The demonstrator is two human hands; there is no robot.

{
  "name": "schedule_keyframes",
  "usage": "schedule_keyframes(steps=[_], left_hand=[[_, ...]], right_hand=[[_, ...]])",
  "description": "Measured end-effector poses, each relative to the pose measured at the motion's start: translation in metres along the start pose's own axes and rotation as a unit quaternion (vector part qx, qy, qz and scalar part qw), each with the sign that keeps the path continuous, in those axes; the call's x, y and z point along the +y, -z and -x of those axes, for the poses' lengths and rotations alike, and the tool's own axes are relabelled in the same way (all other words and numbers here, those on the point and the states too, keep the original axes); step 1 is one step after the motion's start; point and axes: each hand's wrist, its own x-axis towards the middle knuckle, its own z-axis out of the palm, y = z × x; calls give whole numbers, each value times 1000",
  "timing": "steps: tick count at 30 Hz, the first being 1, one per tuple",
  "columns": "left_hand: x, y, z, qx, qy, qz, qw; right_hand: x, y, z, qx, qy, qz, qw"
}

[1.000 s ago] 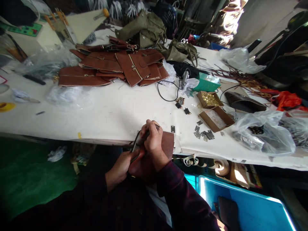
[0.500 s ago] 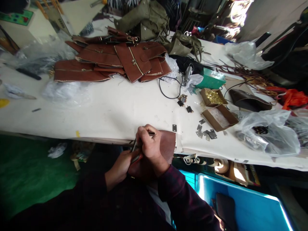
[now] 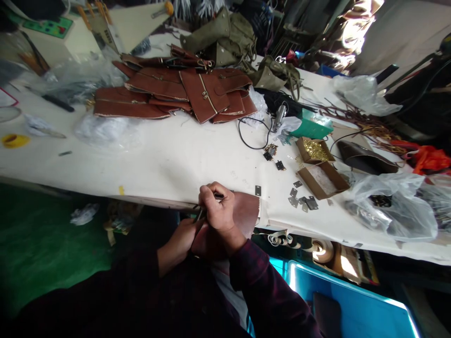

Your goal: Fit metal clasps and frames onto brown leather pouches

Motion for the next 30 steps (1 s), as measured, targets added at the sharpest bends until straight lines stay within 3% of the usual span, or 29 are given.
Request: schedule_keyframes(steps=[5, 18, 30], left_hand=[[4, -2, 3, -3, 0, -8, 1000], [4, -2, 4, 14, -6, -27, 1000], [-4, -1, 3, 12, -16, -48, 999]], right_hand=[[-8, -1, 2, 27, 15, -28, 999], [-6, 0, 11, -11, 39, 2, 999], [-3, 7, 17, 14, 46, 24, 999]])
